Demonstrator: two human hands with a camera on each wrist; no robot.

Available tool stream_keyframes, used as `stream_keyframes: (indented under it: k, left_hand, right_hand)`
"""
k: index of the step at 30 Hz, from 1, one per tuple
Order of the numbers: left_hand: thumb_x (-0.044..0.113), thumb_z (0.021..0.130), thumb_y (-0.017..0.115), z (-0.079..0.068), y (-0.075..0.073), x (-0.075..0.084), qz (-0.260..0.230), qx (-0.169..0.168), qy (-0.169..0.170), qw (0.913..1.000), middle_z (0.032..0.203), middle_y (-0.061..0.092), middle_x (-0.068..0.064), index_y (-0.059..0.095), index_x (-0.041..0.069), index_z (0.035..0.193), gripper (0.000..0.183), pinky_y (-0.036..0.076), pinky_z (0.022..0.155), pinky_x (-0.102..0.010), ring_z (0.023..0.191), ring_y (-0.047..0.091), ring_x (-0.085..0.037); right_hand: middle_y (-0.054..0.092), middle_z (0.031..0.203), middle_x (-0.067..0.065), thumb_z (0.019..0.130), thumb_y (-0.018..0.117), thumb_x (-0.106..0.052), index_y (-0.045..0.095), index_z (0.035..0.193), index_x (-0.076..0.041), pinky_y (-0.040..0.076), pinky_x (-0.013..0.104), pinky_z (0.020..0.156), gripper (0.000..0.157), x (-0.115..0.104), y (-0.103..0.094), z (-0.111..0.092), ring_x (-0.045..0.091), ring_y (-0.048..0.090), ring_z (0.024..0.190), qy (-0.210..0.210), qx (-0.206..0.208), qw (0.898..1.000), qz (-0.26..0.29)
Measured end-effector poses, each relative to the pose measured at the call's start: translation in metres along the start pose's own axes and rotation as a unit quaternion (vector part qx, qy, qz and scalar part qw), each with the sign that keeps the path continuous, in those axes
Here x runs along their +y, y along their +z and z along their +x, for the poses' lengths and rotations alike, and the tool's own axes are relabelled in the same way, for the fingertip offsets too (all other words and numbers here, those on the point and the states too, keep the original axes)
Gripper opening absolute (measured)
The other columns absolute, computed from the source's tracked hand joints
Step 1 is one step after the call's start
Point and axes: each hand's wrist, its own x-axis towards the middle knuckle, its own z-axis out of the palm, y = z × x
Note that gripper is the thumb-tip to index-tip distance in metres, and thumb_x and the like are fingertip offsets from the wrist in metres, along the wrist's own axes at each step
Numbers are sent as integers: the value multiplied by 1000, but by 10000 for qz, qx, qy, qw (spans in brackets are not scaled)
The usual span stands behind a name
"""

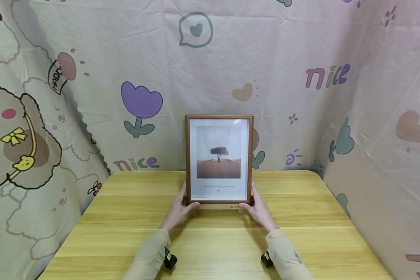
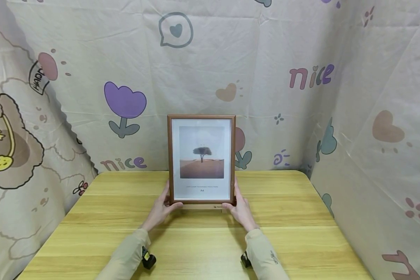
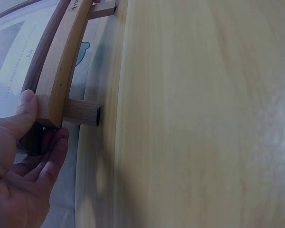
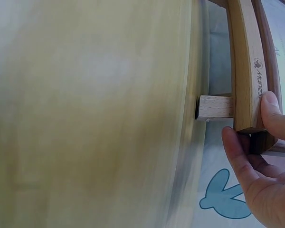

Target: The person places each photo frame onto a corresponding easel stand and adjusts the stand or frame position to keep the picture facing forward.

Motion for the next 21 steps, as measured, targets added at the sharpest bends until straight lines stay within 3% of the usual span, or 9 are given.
stream_keyframes:
  k: [8,18,21]
  left_hand:
    - [30,86,77,0,-1,0,17,55,34,10000,124,67,-28,7,22,164,105,54,94,-48,99,67,-26]
    - [31,87,76,0,-1,1,3,35,27,10000,113,70,-22,8,17,164,104,53,86,-39,90,62,-19]
    - [32,88,76,-1,-1,0,35,29,44,10000,118,69,-24,6,20,164,104,54,87,-40,92,63,-20]
  right_hand:
    - [73,106,28,85,79,-14,2,164,-22,54,52,95,111,0,0,0,30,72,92,48,-12,10000,40]
    - [74,97,25,83,81,-13,6,163,-13,54,54,94,110,1,0,0,30,73,86,-171,75,9998,-40]
    - [74,98,25,83,80,-12,6,163,-13,55,53,92,109,1,0,1,29,73,86,-146,61,9999,-27]
